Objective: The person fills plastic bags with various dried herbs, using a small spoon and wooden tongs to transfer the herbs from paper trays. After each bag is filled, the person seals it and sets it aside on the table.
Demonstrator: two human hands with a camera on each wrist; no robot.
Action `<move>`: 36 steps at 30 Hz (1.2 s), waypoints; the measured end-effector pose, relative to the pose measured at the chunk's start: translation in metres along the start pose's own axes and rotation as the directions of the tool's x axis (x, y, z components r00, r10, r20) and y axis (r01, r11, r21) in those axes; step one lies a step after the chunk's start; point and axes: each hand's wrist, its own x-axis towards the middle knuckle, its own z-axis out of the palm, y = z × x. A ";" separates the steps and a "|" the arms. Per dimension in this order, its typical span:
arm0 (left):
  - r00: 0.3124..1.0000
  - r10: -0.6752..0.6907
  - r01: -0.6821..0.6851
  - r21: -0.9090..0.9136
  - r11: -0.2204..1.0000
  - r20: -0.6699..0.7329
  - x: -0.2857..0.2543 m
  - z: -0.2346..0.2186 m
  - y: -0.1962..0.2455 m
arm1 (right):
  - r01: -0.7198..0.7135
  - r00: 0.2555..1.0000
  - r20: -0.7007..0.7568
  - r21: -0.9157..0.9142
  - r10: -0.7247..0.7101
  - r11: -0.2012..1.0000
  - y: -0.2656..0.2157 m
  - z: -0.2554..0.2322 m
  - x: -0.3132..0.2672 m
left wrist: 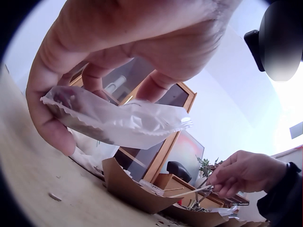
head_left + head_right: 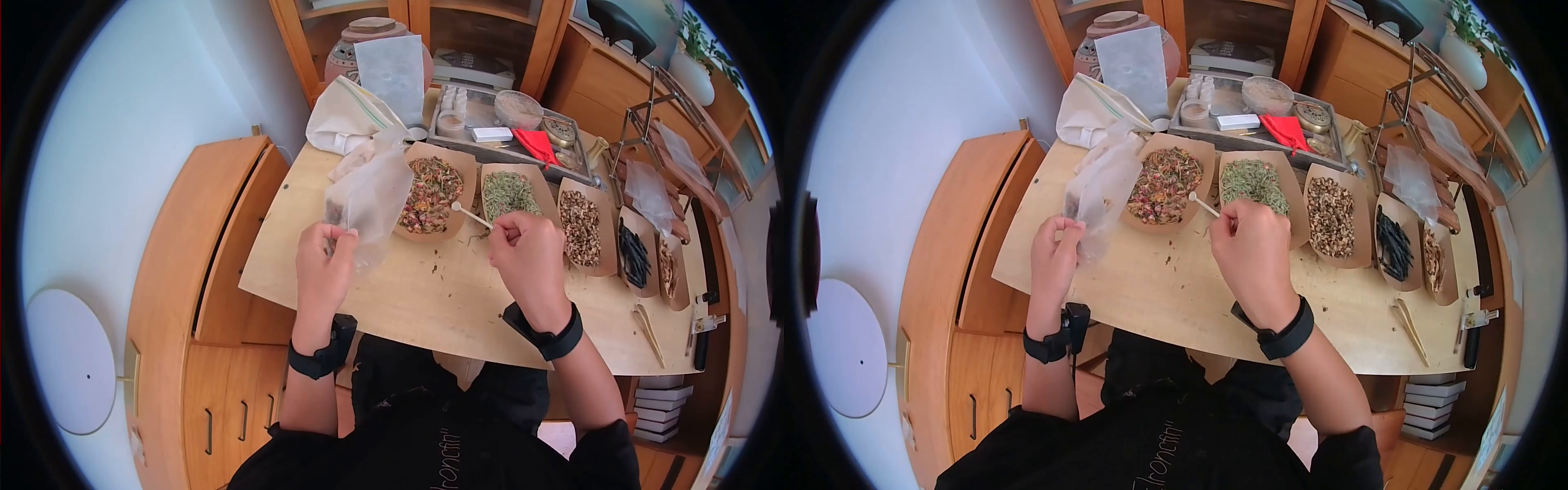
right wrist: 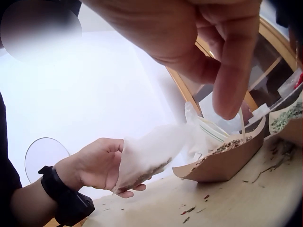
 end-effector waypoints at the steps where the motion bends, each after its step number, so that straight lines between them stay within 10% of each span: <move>1: 1.000 0.029 -0.028 0.018 0.999 -0.008 0.001 0.000 -0.003 | 0.000 1.000 0.000 0.000 0.000 1.000 0.004 0.003 0.002; 18: 0.999 -0.040 0.040 -0.011 0.999 0.021 -0.001 -0.002 0.000 | -0.455 0.889 0.354 0.620 0.290 0.638 0.025 0.033 0.021; 36: 1.000 0.016 -0.016 0.035 0.999 -0.013 0.000 0.001 -0.004 | -0.401 0.916 0.308 0.656 0.259 0.639 0.002 -0.003 0.006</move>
